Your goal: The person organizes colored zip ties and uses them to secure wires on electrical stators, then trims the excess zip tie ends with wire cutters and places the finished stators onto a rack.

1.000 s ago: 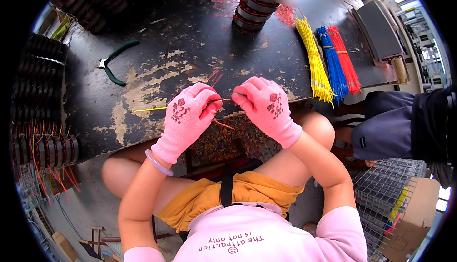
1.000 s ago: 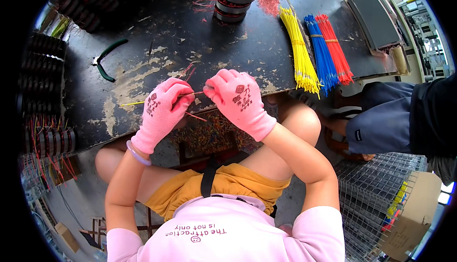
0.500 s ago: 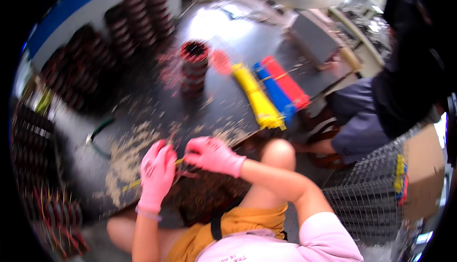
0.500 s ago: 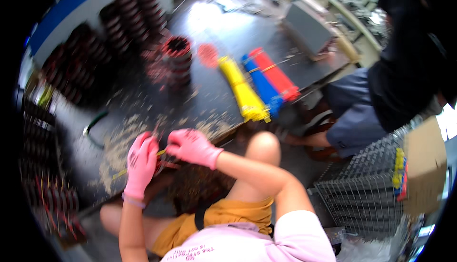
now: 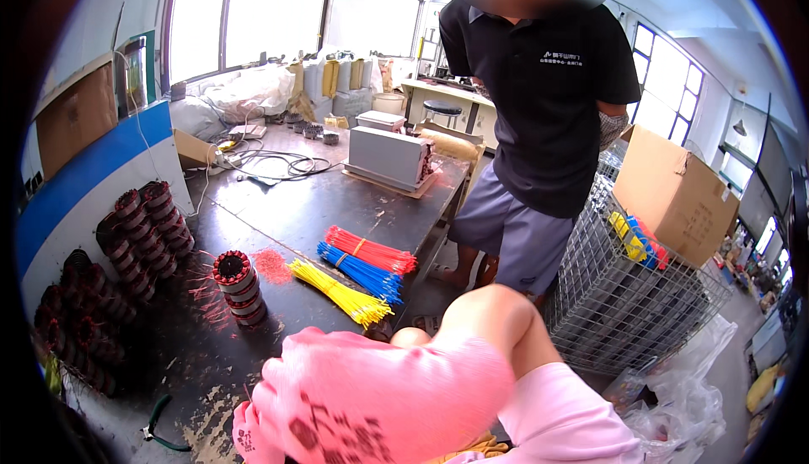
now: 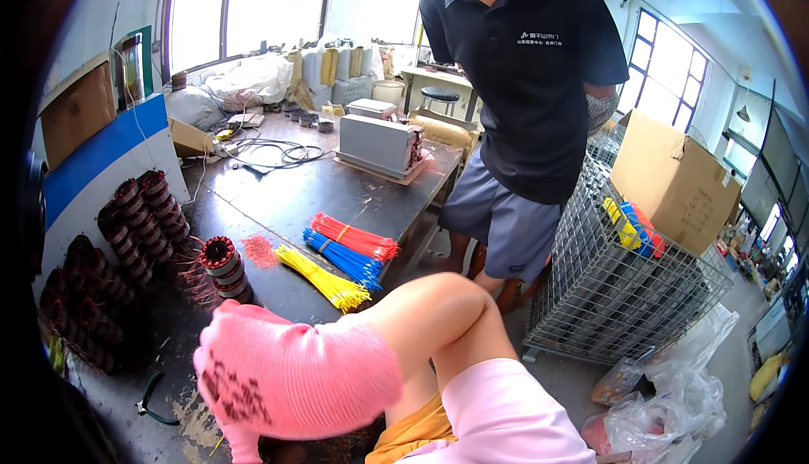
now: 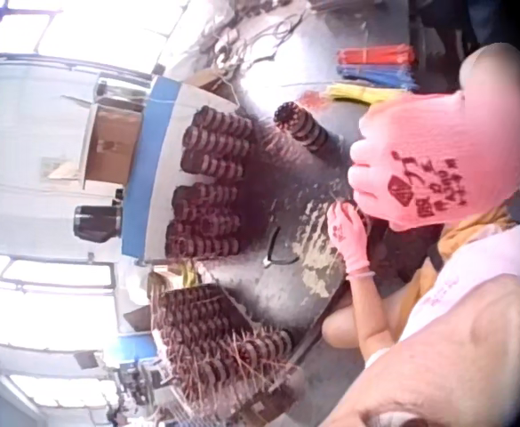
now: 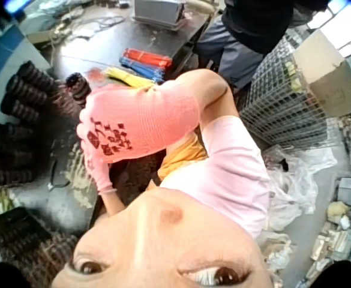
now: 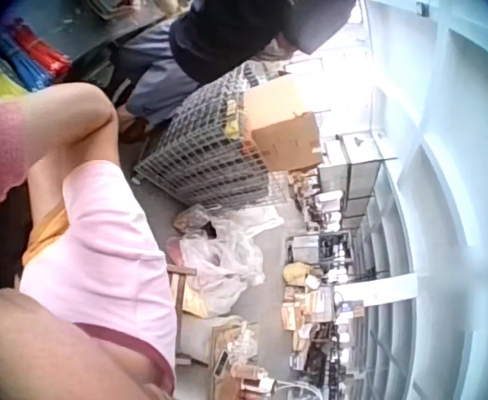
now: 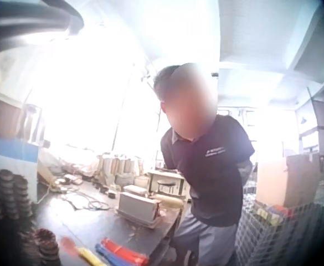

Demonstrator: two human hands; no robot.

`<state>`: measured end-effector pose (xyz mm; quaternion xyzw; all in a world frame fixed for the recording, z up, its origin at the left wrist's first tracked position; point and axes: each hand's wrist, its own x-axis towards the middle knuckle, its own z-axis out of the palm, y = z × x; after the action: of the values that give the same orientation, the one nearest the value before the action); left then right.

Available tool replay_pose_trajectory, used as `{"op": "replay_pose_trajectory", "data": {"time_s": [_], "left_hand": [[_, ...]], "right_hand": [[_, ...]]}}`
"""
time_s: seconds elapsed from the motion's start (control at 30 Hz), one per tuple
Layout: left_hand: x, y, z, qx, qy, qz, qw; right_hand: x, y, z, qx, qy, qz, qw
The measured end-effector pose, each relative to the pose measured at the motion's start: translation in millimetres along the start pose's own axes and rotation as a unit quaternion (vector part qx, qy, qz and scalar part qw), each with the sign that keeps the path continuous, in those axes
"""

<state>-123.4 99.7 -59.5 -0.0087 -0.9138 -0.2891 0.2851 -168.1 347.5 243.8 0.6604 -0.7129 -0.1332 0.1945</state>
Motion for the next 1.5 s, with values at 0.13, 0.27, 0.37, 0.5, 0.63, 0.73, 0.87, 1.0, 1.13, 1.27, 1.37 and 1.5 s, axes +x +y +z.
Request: {"op": "replay_pose_trajectory", "data": {"time_s": [0.13,0.27,0.37,0.5,0.63,0.73,0.87,1.0,1.13,1.27,1.37,1.5], "left_hand": [[1,3,-1,0.025,-0.057,-0.098,0.993],[6,-3,9,0.035,-0.039,-0.087,0.995],[3,-10,13,0.045,-0.034,-0.084,0.995],[-1,-16,19,0.052,-0.033,-0.080,0.995],[12,-18,28,0.049,-0.011,-0.076,0.996],[8,-10,21,0.060,-0.063,-0.089,0.992],[3,-32,24,0.080,-0.044,-0.078,0.993],[-2,-59,37,0.105,-0.039,-0.069,0.991],[-6,-59,33,0.115,-0.022,-0.043,0.992],[9,-8,19,0.065,-0.011,-0.064,0.996],[25,24,-1,0.045,-0.059,-0.101,0.992],[24,24,-6,0.058,-0.068,-0.108,0.990]], "right_hand": [[8,-20,-52,-0.084,0.016,-0.104,0.991],[19,-26,-65,-0.095,0.040,-0.143,0.984],[19,-28,-68,-0.101,0.048,-0.155,0.982],[17,-33,-67,-0.101,0.047,-0.164,0.980],[17,-28,-64,-0.101,0.049,-0.169,0.979],[16,-29,-65,-0.088,0.046,-0.168,0.981],[14,-30,-67,-0.093,0.051,-0.181,0.978],[13,-30,-64,-0.084,0.046,-0.186,0.978],[14,-29,-51,-0.053,0.044,-0.198,0.978],[2,-23,-7,0.061,0.032,-0.201,0.977],[-30,6,81,0.370,0.061,-0.022,0.927],[-110,70,208,0.376,0.098,0.438,0.811]]}}
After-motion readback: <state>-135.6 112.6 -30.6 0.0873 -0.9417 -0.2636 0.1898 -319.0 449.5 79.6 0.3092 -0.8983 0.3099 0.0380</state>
